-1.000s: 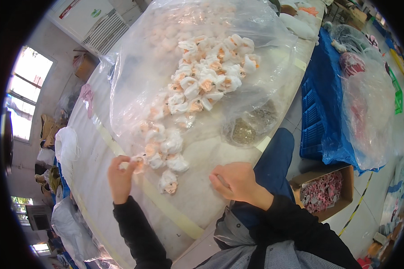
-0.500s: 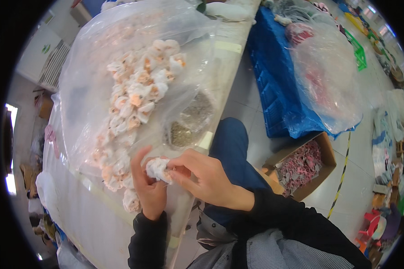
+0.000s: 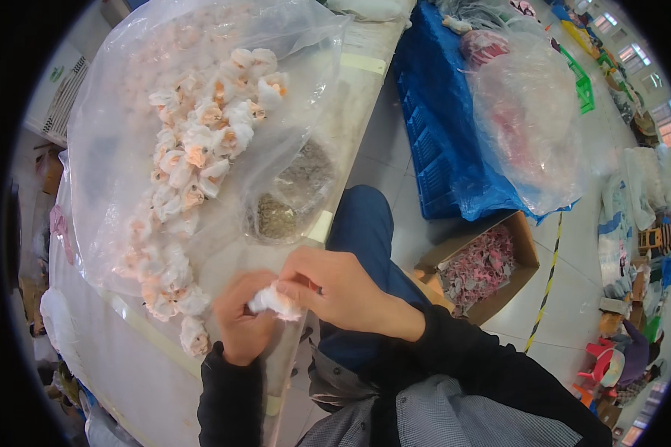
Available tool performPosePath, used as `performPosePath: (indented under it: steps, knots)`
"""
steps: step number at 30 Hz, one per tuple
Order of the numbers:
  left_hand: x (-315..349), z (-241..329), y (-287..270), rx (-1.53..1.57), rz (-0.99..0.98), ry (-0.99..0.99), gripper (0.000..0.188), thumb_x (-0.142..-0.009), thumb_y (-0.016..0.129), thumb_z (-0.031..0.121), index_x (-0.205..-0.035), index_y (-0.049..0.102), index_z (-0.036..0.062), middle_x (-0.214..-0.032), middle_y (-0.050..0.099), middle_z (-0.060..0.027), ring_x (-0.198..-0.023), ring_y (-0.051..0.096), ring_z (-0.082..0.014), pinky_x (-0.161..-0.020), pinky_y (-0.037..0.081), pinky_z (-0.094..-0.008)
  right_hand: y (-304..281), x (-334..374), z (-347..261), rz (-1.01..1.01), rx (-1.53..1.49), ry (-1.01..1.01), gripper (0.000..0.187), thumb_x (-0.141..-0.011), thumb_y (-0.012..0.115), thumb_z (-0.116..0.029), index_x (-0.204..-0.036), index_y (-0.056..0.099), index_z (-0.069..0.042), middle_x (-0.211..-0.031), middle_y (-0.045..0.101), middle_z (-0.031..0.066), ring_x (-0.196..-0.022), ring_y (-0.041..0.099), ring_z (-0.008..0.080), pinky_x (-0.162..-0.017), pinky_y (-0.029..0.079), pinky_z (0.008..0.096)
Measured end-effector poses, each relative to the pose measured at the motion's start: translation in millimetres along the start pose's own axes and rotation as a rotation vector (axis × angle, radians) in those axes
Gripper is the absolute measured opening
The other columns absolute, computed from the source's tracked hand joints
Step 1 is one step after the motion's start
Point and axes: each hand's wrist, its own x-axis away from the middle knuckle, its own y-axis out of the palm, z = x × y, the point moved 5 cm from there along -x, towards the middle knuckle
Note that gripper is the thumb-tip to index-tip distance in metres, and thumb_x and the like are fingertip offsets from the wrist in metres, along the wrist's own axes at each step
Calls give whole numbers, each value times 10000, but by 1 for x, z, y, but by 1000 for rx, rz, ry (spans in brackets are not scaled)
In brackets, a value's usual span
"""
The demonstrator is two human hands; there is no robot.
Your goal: The person repeatedly picks small white fluffy items from a plastic bag and attaches small dark components to them by hand. The finished items are placed on a table. The process is repetitive and continues throughout the clip.
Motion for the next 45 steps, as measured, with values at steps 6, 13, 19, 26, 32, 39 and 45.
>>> performPosePath:
  steps: [6, 13, 19, 26, 32, 39, 45]
  knots:
    - [-13, 21, 3, 50, 10, 91, 301, -864, 789, 176, -1119, 724, 31, -978, 698, -132, -668, 607, -215, -613, 475, -324, 10, 5, -5, 88, -5, -85, 111, -957, 741, -103, -974, 699, -2, -854, 707, 90, -721, 699, 146, -662, 531, 262]
    - [0, 5, 7, 149, -146, -106, 76, -911, 737, 97, -938, 733, 25, -755, 636, -87, -621, 584, -199, -565, 434, -313, 16, 13, 11, 70, -326, 136, 168, -1012, 699, -144, -996, 648, 15, -815, 699, 59, -722, 649, 74, -635, 506, 245]
    - [2, 7, 5, 98, -75, -98, 84, -843, 698, 26, -920, 728, 12, -760, 638, -96, -593, 570, -198, -545, 423, -313, 20, 13, 3, 135, -131, 20, 148, -981, 720, -167, -972, 653, -35, -783, 695, 66, -656, 653, 127, -597, 493, 263]
    - [5, -6, -3, 70, 144, -100, 82, -819, 668, 0, -887, 699, -31, -751, 650, -111, -623, 612, -203, -590, 470, -313, -12, -43, -8, 257, 641, -387, 114, -854, 767, -163, -901, 689, -94, -820, 650, 52, -772, 627, 262, -685, 486, 374]
    - [1, -5, -6, 25, 174, -93, 80, -815, 665, 5, -875, 688, -43, -753, 657, -117, -633, 617, -207, -609, 481, -316, 3, -75, 11, 107, 973, -370, 139, -847, 783, -199, -934, 706, -122, -924, 627, 18, -956, 581, 229, -856, 424, 374]
    - [1, -11, -7, 42, 174, -134, 88, -826, 677, 28, -876, 682, -44, -752, 650, -120, -636, 616, -213, -611, 481, -314, -2, -71, 14, 138, 756, -403, 129, -841, 784, -121, -937, 704, -87, -894, 645, 49, -895, 602, 262, -780, 502, 373]
    - [1, -12, -6, 57, 176, -124, 91, -834, 673, 29, -887, 679, -44, -756, 648, -118, -641, 616, -209, -611, 480, -312, -17, -73, 6, 168, 667, -401, 121, -851, 773, -62, -941, 694, -48, -889, 659, 87, -854, 616, 300, -743, 522, 393]
